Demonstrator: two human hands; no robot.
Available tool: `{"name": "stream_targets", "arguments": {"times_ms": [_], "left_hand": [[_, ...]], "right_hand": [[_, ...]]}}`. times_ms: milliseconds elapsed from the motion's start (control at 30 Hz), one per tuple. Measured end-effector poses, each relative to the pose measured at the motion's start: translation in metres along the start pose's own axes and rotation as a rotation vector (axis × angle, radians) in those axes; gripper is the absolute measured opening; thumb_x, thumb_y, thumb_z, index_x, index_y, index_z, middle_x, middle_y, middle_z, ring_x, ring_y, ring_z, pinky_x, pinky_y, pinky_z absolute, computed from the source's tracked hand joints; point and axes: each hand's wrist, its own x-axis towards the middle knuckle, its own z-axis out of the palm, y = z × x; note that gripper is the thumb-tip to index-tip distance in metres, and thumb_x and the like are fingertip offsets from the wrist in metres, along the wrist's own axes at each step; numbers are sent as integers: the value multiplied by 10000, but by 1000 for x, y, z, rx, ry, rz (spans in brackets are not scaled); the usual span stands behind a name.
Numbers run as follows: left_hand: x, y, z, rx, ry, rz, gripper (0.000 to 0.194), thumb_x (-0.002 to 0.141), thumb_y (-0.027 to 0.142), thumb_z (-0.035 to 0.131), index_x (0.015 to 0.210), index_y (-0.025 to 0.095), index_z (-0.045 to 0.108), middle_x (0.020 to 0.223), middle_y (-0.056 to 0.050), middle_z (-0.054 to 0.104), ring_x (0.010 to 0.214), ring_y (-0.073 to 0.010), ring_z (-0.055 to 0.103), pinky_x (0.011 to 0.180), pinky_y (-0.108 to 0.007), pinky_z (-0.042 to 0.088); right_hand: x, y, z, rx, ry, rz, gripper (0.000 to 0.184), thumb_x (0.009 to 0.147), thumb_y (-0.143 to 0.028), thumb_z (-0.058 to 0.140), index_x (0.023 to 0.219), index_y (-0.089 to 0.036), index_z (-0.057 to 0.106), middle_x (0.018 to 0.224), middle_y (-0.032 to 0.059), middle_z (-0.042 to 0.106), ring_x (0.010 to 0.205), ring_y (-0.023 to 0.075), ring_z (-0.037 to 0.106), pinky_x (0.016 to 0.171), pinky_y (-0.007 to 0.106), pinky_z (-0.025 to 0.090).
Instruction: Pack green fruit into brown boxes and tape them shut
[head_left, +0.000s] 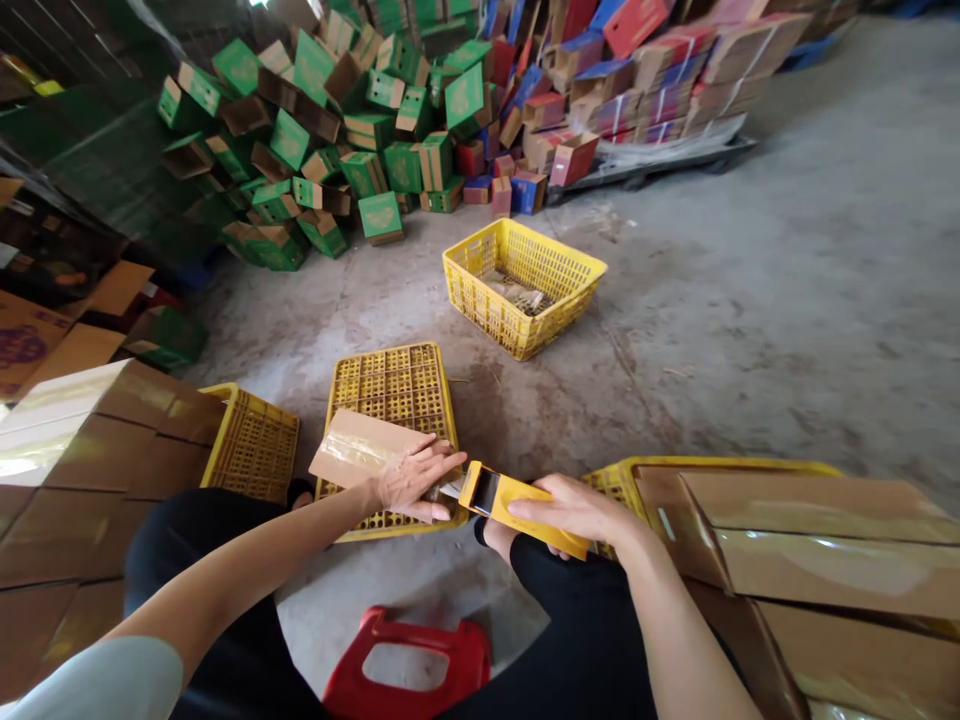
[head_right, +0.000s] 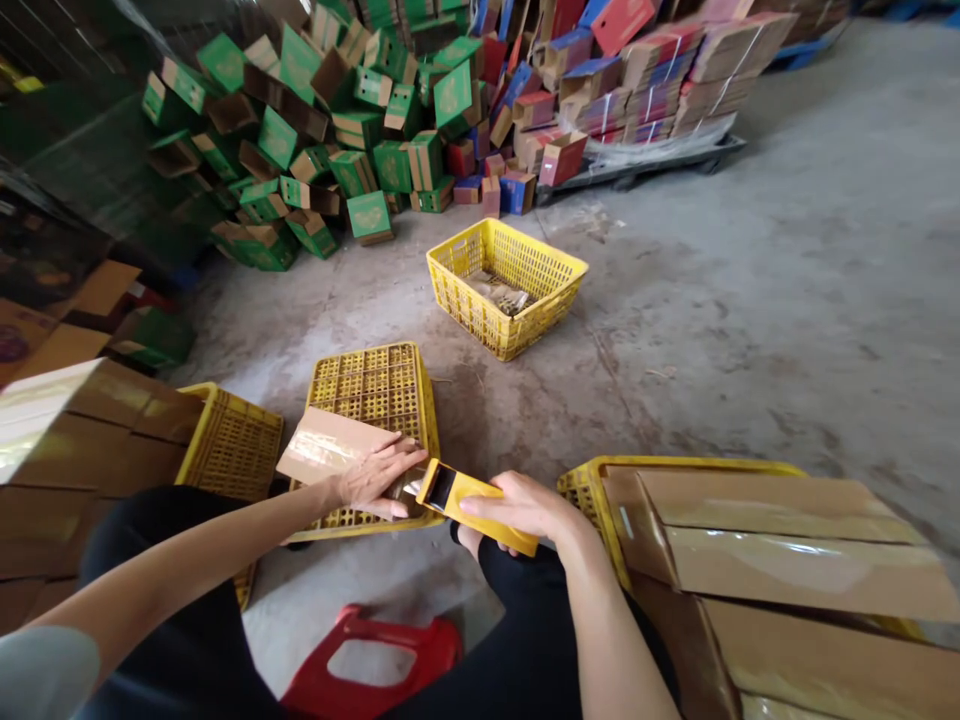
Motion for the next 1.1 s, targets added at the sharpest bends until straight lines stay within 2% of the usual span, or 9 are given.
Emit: {"name": "stream_targets", "arguments": {"times_ms": [133,300,433,633,800,900,1100], "left_hand": [[1,0,1,14,14,-15,948,972,804,378,1638,141,254,1486,-216,558,1458,-339,465,1287,-536,205],[3,2,0,35,1,-29,912,987,760,416,1628,128,270,1478,-206,566,1453,-329,471,1298,-521,194],[2,3,1,36,-13,-33,889,995,738,425,1629,134,271,1477,-195,570,1453,-331,468,1302,-520,181],[1,2,5,44,8,-21,870,1002,721,431,1619,126,283,1478,-199,564,1466,-331,449,1304,-522,159],[1,2,5,29,-4,-14,822,1011,711,422,1601,144,345,1446,-184,590,1474,-330,438,1299,-511,187],[1,3,3,21,-9,-3,805,1017,710,412,1586,141,374,1437,-185,594,1474,-328,437,1295,-509,198],[2,2,1,-1,15,10,874,1015,720,408,1640,126,261,1568,-215,477,1502,-331,406,1292,-505,209]], "right_hand": [[-10,10,-4,-1,28,71,543,778,-739,706,914,-214,667,728,69,759,624,234,733,511,257,525],[-14,19,-2,-10,46,134,488,845,-709,655,931,-228,665,777,83,768,638,242,735,543,291,547],[-4,16,1,-61,39,180,430,896,-644,633,902,-214,652,742,96,745,648,253,726,585,333,565],[15,20,5,-46,27,192,504,868,-706,646,879,-203,635,654,89,691,655,275,722,640,382,599],[26,22,8,-47,14,226,520,877,-699,635,963,-187,638,660,88,699,669,296,737,670,431,626],[31,18,9,-54,16,226,512,868,-699,651,921,-190,642,646,103,694,652,317,729,656,461,627],[46,2,15,-108,18,278,525,836,-729,669,886,-206,651,681,121,709,686,321,740,633,435,630]]}}
